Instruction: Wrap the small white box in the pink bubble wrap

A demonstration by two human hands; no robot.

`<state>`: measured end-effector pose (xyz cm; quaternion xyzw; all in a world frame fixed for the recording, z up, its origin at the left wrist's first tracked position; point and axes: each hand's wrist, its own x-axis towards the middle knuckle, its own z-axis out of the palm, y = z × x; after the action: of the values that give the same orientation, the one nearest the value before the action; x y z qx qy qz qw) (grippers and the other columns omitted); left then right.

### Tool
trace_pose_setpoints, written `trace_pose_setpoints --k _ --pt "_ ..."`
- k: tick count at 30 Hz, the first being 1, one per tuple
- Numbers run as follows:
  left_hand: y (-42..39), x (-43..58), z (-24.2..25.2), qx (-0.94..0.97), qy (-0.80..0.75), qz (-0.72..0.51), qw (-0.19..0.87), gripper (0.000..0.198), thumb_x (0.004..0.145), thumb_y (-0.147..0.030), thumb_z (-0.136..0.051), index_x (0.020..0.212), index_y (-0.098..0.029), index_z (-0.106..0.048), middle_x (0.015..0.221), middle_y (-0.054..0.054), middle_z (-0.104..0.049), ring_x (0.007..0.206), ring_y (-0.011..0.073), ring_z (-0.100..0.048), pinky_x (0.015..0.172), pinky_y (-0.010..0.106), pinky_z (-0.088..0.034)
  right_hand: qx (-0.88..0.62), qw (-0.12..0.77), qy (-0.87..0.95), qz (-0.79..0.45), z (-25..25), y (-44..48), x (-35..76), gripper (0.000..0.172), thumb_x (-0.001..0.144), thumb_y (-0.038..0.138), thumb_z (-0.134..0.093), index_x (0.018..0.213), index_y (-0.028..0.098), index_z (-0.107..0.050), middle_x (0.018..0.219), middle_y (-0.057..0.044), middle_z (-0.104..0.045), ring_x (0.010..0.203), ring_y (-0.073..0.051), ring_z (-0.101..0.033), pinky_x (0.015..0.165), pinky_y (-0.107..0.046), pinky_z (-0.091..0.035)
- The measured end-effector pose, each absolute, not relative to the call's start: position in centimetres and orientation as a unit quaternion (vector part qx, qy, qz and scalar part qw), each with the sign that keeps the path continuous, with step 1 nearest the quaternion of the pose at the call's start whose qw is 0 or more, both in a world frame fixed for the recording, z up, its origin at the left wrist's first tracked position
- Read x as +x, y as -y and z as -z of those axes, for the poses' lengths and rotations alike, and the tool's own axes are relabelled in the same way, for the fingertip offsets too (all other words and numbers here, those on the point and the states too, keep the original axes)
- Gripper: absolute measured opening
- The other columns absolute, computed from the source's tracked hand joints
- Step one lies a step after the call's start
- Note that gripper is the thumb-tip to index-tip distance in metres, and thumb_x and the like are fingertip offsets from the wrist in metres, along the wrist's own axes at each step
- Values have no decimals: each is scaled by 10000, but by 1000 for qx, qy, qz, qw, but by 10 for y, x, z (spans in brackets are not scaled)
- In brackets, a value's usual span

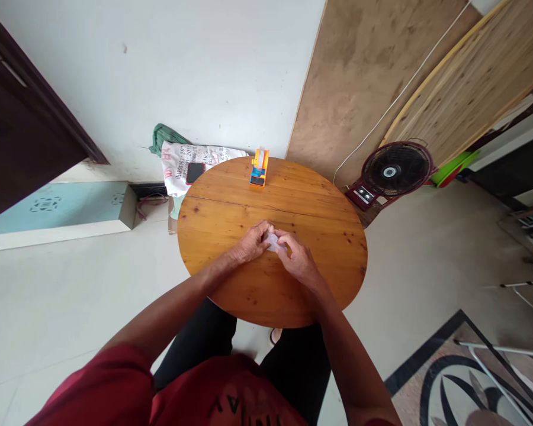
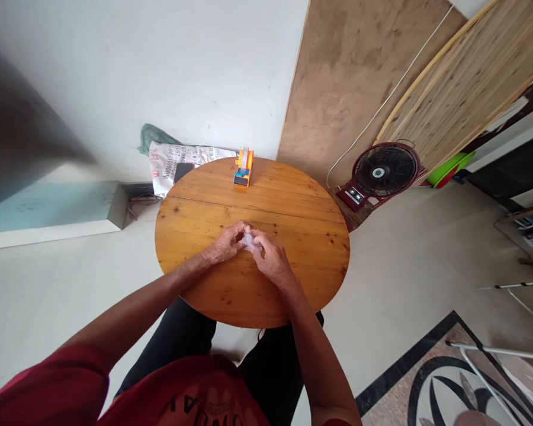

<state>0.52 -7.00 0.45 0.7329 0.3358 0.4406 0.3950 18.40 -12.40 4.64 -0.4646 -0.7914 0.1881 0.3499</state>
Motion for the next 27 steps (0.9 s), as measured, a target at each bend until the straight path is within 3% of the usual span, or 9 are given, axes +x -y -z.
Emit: trace_pose_setpoints --k 2,6,12,21,27 --pt "69 -4 -5 771 -300 -428 363 189 782 -131 -595 960 -185 -563 1091 70 -618 962 189 -602 836 323 -497 -463 345 794 -190 -45 125 185 135 868 158 -498 928 261 -561 1293 -73 -666 1218 -199 -614 1002 -364 -490" --pt "68 -19 -4 850 -242 -403 237 204 873 -166 -550 1072 -192 -588 1280 129 -605 1232 248 -559 1031 437 -466 -454 348 801 -176 -40 125 188 138 881 159 -491 920 255 -582 1272 -86 -671 1227 -198 -610 1017 -379 -487" --pt "73 -24 -9 884 -233 -367 171 189 952 -191 -489 1094 -173 -612 1249 140 -658 1257 237 -580 1046 436 -501 -427 339 825 -147 -36 127 189 118 881 153 -534 943 241 -584 1293 -115 -652 1302 -204 -556 1065 -405 -471" --pt "73 -40 -3 916 -188 -339 103 369 960 -158 -440 1303 -146 -575 1373 143 -610 1385 247 -476 1124 448 -452 -408 289 863 -65 -18 134 195 367 866 42 -433 1153 205 -593 1415 -115 -573 1449 -215 -377 1160 -480 -391" --pt "73 -46 -5 923 -186 -325 95 424 939 -156 -477 1357 -171 -542 1369 132 -615 1368 253 -496 1128 458 -430 -400 279 872 -34 -11 132 196 406 884 60 -425 1241 182 -575 1422 -139 -565 1453 -231 -371 1149 -492 -406"
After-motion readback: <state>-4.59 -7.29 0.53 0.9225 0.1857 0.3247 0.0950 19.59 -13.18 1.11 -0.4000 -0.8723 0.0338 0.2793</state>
